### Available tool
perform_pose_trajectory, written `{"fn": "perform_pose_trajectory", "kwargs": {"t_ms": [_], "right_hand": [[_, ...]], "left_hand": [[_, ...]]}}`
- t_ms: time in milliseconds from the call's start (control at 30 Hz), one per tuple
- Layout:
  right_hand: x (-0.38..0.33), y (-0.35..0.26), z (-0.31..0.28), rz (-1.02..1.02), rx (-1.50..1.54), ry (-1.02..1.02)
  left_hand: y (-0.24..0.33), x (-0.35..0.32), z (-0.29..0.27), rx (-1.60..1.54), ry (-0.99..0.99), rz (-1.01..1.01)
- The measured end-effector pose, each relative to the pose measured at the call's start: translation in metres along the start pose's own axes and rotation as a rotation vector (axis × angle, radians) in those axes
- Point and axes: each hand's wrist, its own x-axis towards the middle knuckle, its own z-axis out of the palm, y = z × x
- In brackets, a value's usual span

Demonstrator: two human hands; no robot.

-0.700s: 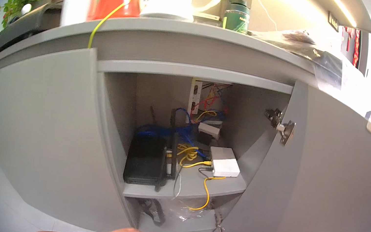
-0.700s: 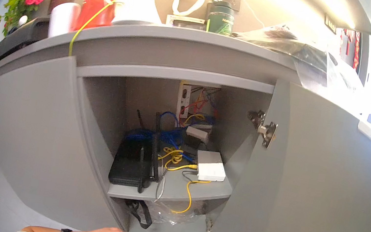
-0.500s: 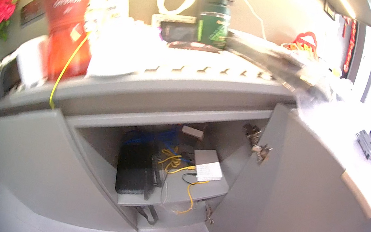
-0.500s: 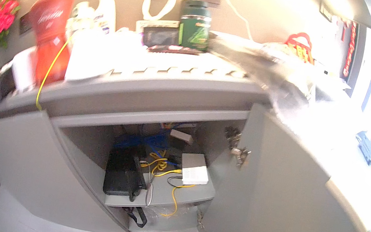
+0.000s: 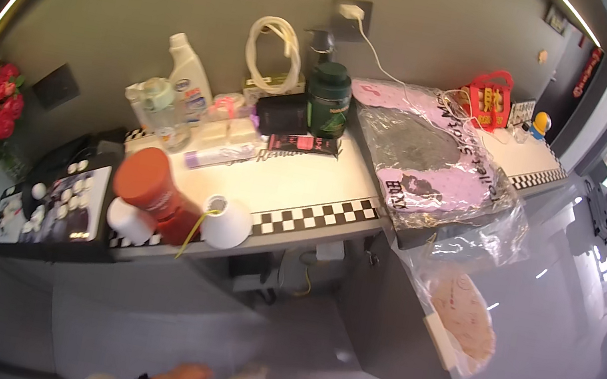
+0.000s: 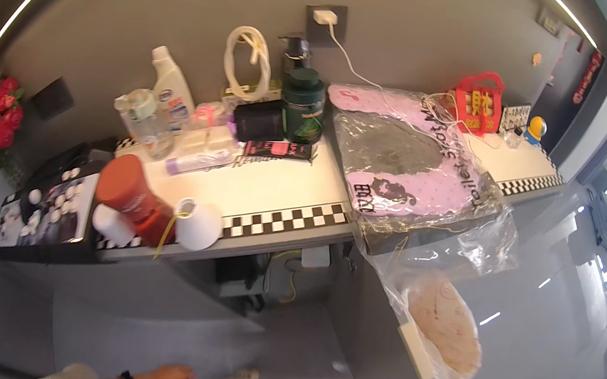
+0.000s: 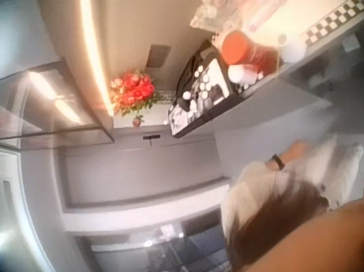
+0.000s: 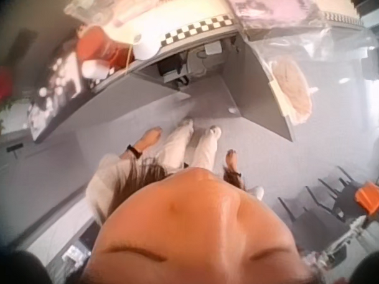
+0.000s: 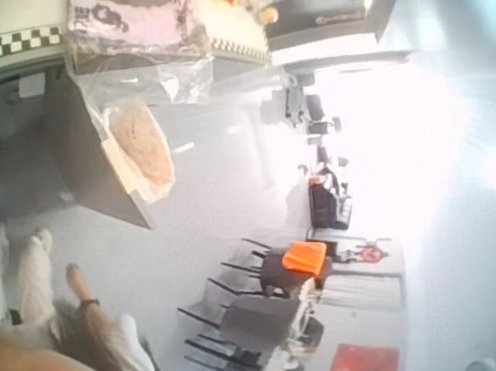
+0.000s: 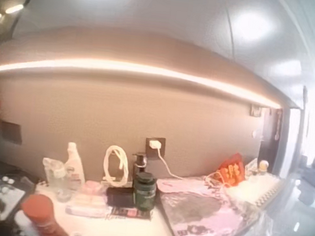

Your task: The person wipes a portion of the floor with a cloth and then moves several bottles and containers from a cabinet to a counter.

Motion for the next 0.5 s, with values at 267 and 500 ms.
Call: {"fn": "perform_pose_trajectory", "kwargs": {"t_ms": [267, 500], "right_hand": [[-0.012, -0.089, -0.158, 0.11, 0.191, 0.185], [0.012, -0.139, -0.214, 0.23, 0.594, 0.105]], "left_hand": [[0.144, -0.076, -0.17, -0.204, 0.39, 0.017], [0.149, -0.107, -0.217, -0.288, 0.771, -0.098]]}}
